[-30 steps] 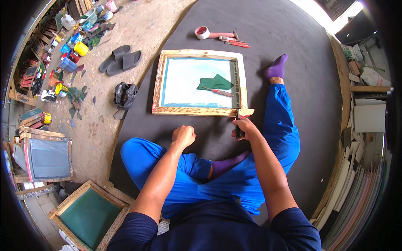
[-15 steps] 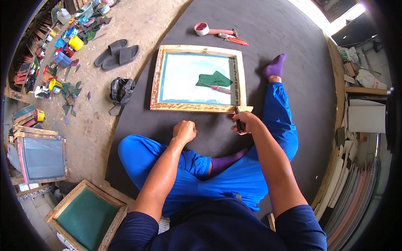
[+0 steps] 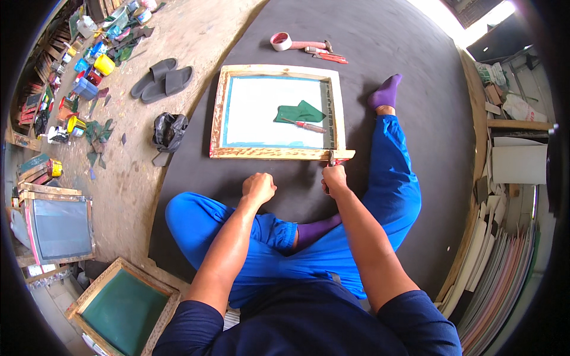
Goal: The person sits on the floor and uses a small knife to trim the edges of a wooden frame. They then use pliers to remove small pieces from the frame's edge.
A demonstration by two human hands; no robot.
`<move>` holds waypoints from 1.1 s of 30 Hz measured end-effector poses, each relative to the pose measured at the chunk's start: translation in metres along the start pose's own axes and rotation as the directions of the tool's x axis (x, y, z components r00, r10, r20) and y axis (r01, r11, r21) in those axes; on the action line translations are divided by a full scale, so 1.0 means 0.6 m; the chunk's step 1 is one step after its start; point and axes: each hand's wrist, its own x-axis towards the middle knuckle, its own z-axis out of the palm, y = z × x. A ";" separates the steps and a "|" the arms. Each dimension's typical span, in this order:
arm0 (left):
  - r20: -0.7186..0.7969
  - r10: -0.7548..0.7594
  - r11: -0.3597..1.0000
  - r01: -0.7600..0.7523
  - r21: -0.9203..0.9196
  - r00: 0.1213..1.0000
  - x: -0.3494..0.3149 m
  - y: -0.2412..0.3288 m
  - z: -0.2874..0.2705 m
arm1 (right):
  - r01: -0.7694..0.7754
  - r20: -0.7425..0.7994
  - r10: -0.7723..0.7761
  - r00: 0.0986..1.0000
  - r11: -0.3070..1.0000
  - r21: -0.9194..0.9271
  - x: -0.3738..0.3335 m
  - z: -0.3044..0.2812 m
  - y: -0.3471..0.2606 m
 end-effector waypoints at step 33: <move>-0.098 -0.186 0.889 0.125 -0.441 0.978 0.012 -0.058 0.025 | 0.417 0.562 -0.231 0.794 0.880 -0.228 -0.040 0.077 0.096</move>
